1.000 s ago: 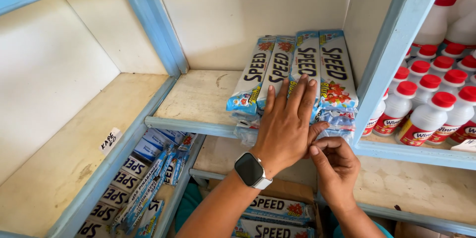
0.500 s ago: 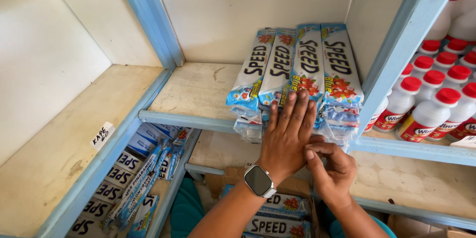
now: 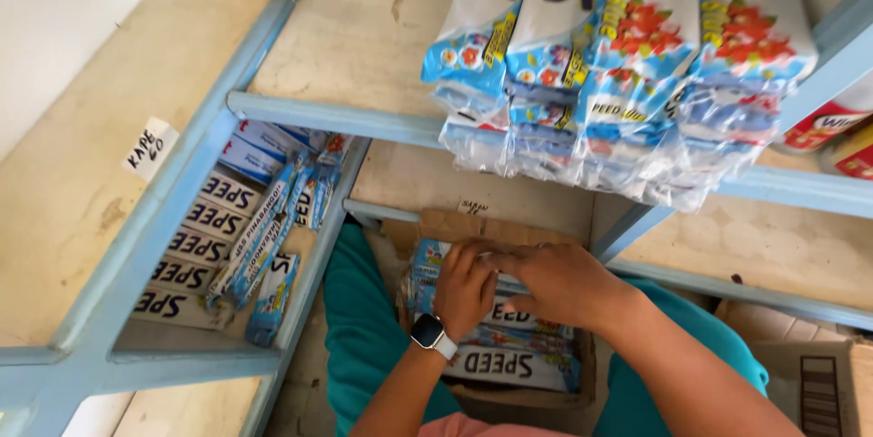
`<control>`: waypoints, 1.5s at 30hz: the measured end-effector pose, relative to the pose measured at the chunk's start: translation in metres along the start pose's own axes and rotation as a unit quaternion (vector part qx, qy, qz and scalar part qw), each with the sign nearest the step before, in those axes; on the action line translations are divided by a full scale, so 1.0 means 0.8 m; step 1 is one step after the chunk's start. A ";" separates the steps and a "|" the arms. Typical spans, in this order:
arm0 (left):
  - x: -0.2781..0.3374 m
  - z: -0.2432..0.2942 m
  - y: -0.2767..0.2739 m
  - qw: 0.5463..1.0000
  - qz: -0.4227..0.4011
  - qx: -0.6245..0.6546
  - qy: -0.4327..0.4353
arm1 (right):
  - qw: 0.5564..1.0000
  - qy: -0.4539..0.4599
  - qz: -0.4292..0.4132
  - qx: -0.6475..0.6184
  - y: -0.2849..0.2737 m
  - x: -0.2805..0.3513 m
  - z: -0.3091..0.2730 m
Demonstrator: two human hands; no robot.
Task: Stocking packages of detergent soap onto a store shelf.
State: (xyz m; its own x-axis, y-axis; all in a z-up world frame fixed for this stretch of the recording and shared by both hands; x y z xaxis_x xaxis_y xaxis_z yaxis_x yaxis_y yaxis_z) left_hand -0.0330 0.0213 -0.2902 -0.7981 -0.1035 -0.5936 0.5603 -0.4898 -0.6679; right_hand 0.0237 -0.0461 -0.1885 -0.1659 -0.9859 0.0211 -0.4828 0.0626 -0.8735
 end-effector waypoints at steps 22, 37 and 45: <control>0.212 -0.044 0.172 0.897 -0.405 -0.050 -0.171 | 0.975 0.176 -0.131 0.039 0.018 0.009 0.052; 0.109 -0.026 -0.038 0.933 0.103 0.087 -0.333 | 0.967 -0.144 0.209 0.025 -0.037 0.011 -0.044; 0.058 0.023 -0.096 0.937 0.164 0.097 -0.294 | 0.977 -0.003 0.182 -0.115 -0.024 -0.009 -0.010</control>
State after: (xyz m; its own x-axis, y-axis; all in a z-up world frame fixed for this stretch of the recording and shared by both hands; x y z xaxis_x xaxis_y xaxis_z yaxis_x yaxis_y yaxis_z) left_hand -0.1175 0.0380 -0.2583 -0.6055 -0.7072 -0.3652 0.7920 -0.4900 -0.3642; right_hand 0.0277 -0.0387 -0.1678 -0.3583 -0.8926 -0.2736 -0.5726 0.4416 -0.6907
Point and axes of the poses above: each hand's wrist, its own x-axis away from the middle knuckle, its own y-axis out of the palm, z = x × y, the point moved 10 cm from there along -x, towards the middle knuckle, and after that the axes turned 4 degrees about -z, right-handed, at the moved point
